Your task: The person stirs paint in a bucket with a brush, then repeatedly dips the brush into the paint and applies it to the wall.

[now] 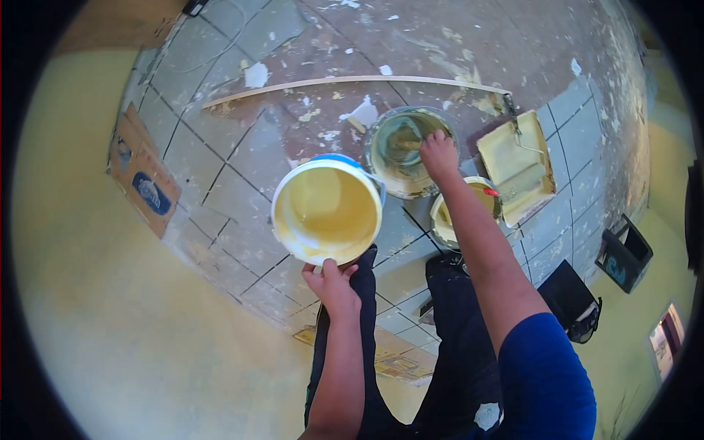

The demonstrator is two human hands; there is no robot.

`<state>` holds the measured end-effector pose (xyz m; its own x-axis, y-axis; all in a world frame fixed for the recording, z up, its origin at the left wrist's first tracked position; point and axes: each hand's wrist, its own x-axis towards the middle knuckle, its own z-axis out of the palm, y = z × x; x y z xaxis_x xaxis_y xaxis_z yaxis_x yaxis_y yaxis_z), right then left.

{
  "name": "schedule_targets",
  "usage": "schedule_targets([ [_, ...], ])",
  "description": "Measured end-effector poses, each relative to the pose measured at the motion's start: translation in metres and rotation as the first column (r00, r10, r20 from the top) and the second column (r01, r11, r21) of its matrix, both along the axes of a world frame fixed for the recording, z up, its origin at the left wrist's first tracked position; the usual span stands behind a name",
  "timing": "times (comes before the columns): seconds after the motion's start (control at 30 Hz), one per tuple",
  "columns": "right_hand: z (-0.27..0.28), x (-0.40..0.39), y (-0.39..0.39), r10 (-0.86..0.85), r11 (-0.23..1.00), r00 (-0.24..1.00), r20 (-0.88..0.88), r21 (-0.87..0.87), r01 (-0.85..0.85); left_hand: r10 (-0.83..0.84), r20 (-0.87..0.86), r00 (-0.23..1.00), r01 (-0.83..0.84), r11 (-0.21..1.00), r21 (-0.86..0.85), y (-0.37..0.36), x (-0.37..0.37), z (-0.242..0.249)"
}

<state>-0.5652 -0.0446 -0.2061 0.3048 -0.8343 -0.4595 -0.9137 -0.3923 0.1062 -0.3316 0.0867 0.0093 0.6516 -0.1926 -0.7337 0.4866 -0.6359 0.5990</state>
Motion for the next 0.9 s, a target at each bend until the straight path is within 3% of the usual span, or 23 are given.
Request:
schedule_targets([
  [0.07, 0.012, 0.006, 0.004, 0.065, 0.998, 0.995, -0.069, 0.031, -0.063, -0.007, -0.063, 0.998, 0.007, 1.000, 0.000, -0.007, 0.002, 0.002],
  [0.13, 0.032, 0.011, 0.014, -0.035, 0.998, 0.997, 0.064, -0.056, 0.038, 0.007, -0.055, 0.998, -0.006, 1.000, 0.004, -0.009, 0.007, 0.001],
  [0.2, 0.073, 0.014, 0.021, -0.247, 0.969, 0.954, 0.171, 0.051, 0.242, 0.032, -0.048, 0.998, -0.032, 0.999, -0.001, -0.011, 0.009, 0.003],
  [0.27, 0.114, 0.010, 0.029, -0.481, 0.874, 0.843, 0.241, 0.202, 0.441, 0.033, -0.030, 0.999, -0.032, 0.999, 0.033, -0.013, 0.011, 0.014],
  [0.37, 0.195, -0.005, 0.046, -0.588, 0.806, 0.680, 0.437, 0.255, 0.534, 0.028, -0.011, 1.000, -0.028, 1.000, -0.013, -0.001, 0.016, 0.039],
  [0.4, 0.223, -0.011, 0.051, -0.584, 0.803, 0.633, 0.509, 0.246, 0.543, -0.062, -0.039, 0.997, 0.059, 0.997, -0.058, 0.012, 0.023, 0.045],
  [0.47, 0.269, -0.029, 0.064, -0.474, 0.836, 0.520, 0.710, 0.179, 0.519, -0.075, -0.030, 0.997, 0.072, 0.994, -0.085, 0.025, 0.026, 0.077],
  [0.53, 0.331, -0.041, 0.072, -0.523, 0.802, 0.380, 0.763, 0.290, 0.522, -0.098, -0.003, 0.995, 0.098, 0.991, -0.095, 0.041, 0.030, 0.115],
  [0.57, 0.343, -0.048, 0.083, -0.554, 0.751, 0.250, 0.794, 0.347, 0.562, -0.107, 0.018, 0.994, 0.109, 0.986, -0.125, 0.049, 0.030, 0.136],
  [0.6, 0.374, -0.051, 0.084, -0.675, 0.672, 0.113, 0.729, 0.545, 0.502, -0.166, 0.042, 0.985, 0.170, 0.978, -0.121, 0.061, 0.033, 0.156],
  [0.63, 0.409, -0.046, 0.087, -0.678, 0.660, 0.042, 0.734, 0.582, 0.475, -0.116, 0.032, 0.993, 0.120, 0.969, -0.215, 0.070, 0.032, 0.180],
  [0.7, 0.472, -0.037, 0.093, -0.718, 0.599, -0.126, 0.685, 0.700, 0.388, -0.112, 0.024, 0.993, 0.114, 0.968, -0.222, 0.098, 0.029, 0.222],
  [0.77, 0.518, -0.030, 0.098, -0.690, 0.658, -0.129, 0.712, 0.692, 0.295, -0.078, 0.057, 0.995, 0.090, 0.958, -0.271, 0.110, 0.032, 0.262],
  [0.83, 0.561, -0.022, 0.103, -0.661, 0.710, -0.132, 0.738, 0.673, 0.207, -0.052, -0.015, 0.999, 0.046, 0.963, -0.267, 0.132, 0.024, 0.307],
  [0.9, 0.604, -0.017, 0.107, -0.581, 0.804, -0.068, 0.811, 0.585, 0.107, -0.017, -0.036, 0.999, 0.005, 0.952, -0.308, 0.149, 0.016, 0.349],
])
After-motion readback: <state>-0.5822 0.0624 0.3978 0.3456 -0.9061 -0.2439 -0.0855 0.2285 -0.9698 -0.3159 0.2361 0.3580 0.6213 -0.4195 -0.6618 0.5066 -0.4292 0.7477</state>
